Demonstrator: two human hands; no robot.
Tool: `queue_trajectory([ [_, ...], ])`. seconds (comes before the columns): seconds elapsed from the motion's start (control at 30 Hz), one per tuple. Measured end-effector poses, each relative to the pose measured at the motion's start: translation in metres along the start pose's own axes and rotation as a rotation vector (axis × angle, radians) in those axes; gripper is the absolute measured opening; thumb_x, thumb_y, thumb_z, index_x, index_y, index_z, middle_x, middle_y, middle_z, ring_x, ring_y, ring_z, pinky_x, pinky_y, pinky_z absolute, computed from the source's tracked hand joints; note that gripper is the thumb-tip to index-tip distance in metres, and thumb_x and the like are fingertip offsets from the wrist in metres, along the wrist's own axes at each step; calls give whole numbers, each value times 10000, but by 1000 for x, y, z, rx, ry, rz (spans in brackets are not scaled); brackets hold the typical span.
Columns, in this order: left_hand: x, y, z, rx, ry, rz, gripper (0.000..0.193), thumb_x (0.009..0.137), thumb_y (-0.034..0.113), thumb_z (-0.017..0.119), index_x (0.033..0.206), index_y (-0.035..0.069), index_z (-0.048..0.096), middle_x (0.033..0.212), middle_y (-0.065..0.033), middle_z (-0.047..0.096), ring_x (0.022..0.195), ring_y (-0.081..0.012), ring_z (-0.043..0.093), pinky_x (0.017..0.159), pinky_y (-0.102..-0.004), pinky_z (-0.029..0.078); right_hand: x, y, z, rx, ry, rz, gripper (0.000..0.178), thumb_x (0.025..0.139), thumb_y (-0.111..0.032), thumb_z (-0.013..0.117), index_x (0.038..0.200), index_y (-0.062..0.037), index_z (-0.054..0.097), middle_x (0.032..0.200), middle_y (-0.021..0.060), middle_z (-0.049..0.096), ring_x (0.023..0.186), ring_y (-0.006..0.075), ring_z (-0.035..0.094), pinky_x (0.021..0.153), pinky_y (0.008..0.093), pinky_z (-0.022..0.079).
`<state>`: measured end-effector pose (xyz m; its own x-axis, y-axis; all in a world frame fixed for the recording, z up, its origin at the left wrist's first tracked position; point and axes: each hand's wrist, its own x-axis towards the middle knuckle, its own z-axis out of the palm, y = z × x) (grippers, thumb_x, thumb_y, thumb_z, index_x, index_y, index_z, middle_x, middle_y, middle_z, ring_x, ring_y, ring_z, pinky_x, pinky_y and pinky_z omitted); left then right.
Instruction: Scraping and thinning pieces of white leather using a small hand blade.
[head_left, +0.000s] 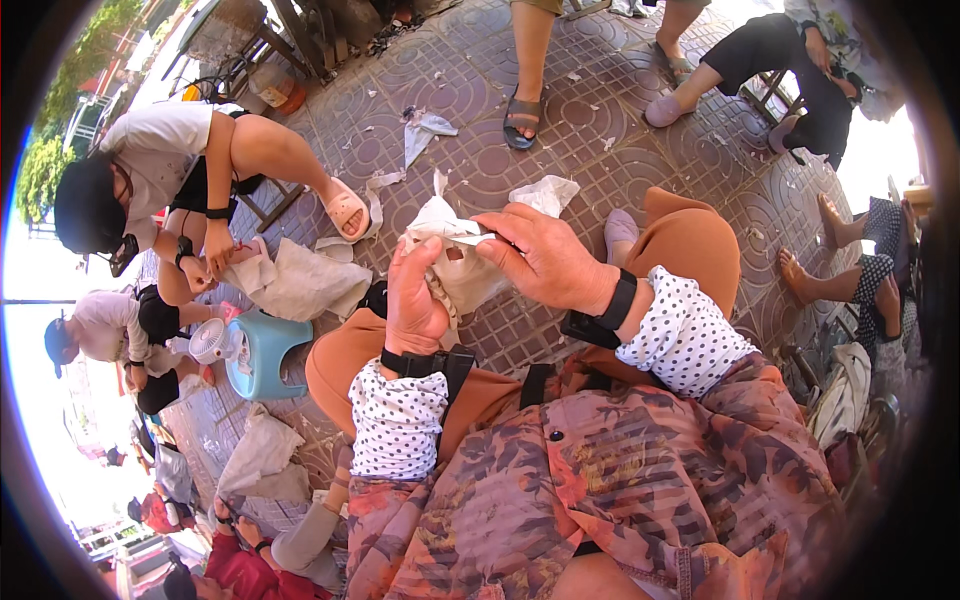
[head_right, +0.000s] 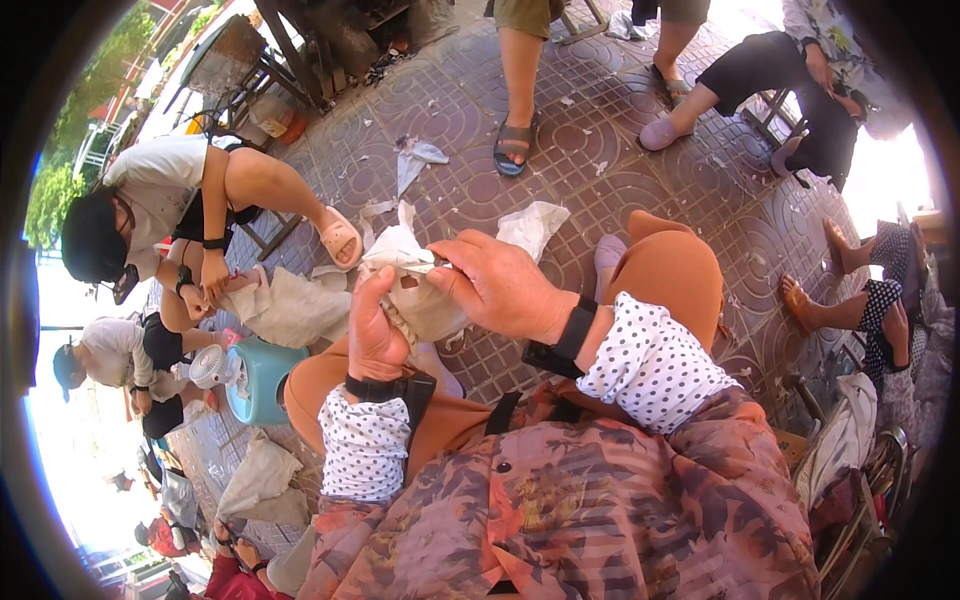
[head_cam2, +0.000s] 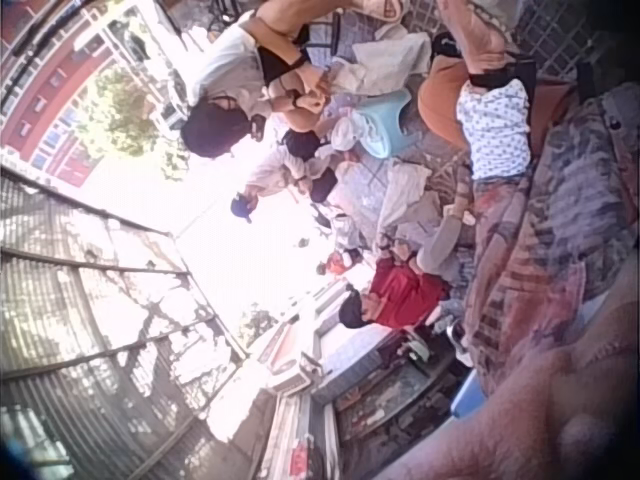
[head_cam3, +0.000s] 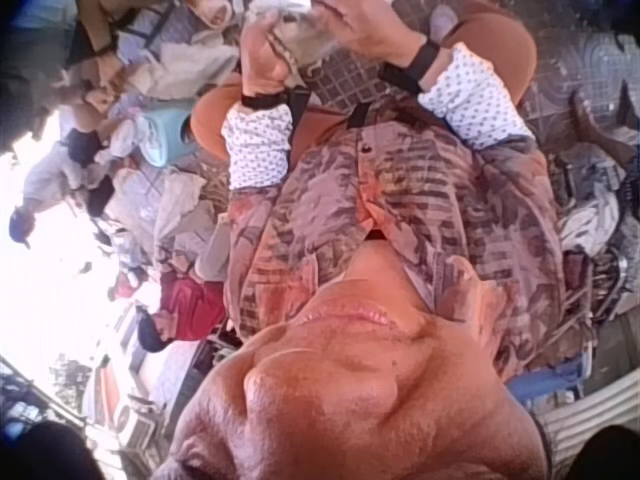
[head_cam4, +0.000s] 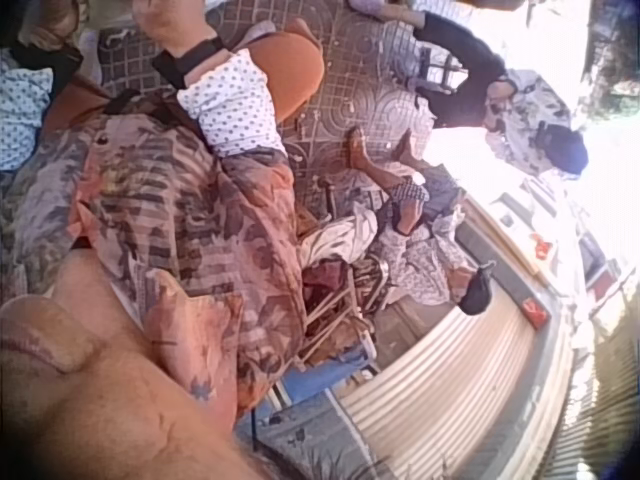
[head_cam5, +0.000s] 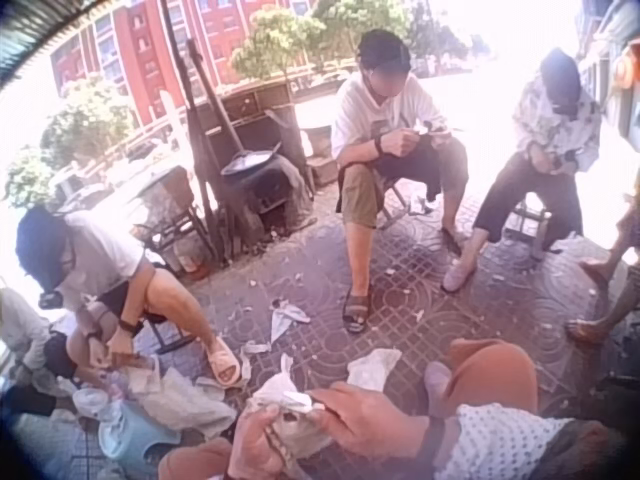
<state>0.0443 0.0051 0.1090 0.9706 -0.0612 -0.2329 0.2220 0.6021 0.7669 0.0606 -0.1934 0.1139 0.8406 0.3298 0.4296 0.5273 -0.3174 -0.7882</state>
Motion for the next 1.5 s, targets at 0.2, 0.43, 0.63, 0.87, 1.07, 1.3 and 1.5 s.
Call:
queue_trajectory([
  [0.2, 1, -2, -1, -29, 3, -11, 382, 933, 128, 597, 1293, 10, 547, 1198, -111, 650, 1086, -230, 643, 977, -382, 506, 1, -1, -3, -78, -16, -29, 285, 931, -208, 671, 1149, -26, 661, 884, 140, 626, 767, 336, 647, 659, 404, 521],
  [0.43, 1, 0, 0, -56, -1, -59, 374, 947, 135, 575, 1298, 14, 539, 1204, -123, 652, 1097, -253, 646, 989, -406, 507, 1, 0, -2, -103, 23, -99, 269, 915, -187, 687, 1129, -25, 670, 817, 118, 597, 706, 310, 628, 606, 395, 506],
  [0.63, 2, -4, -5, -124, 1, -106, 381, 954, 167, 563, 1302, 12, 545, 1221, -129, 653, 1108, -278, 642, 1007, -428, 493, -1, 3, 0, -76, 23, -105, 270, 913, -184, 691, 1127, -20, 670, 798, 115, 584, 684, 304, 616, 595, 393, 500],
  [0.87, 3, -5, -6, -121, 11, -129, 406, 950, 180, 570, 1313, 0, 550, 1251, -136, 649, 1132, -282, 635, 1024, -429, 480, 1, 0, 1, -60, 78, -102, 276, 906, -183, 702, 1121, -14, 668, 818, 126, 600, 694, 317, 627, 601, 395, 506],
  [1.07, 4, -5, -8, -126, 16, -122, 408, 948, 182, 572, 1312, 1, 550, 1247, -141, 649, 1136, -284, 634, 1030, -428, 477, -1, 2, 1, -58, 45, -77, 264, 907, -177, 698, 1112, -14, 668, 825, 127, 606, 706, 320, 630, 607, 395, 507],
  [1.3, 3, -5, -8, -122, 19, -133, 402, 945, 173, 576, 1309, 3, 550, 1246, -143, 648, 1135, -285, 635, 1022, -430, 484, 0, 1, -2, -82, 23, -96, 234, 911, -177, 690, 1088, -24, 683, 806, 120, 604, 689, 313, 627, 593, 395, 501],
  [1.5, 4, -5, -5, -153, 1, -149, 390, 954, 164, 568, 1308, 1, 548, 1247, -142, 647, 1135, -286, 637, 1025, -433, 485, -1, 1, 0, -49, 74, -109, 211, 913, -166, 686, 1073, -29, 697, 775, 118, 595, 671, 308, 624, 583, 392, 499],
])
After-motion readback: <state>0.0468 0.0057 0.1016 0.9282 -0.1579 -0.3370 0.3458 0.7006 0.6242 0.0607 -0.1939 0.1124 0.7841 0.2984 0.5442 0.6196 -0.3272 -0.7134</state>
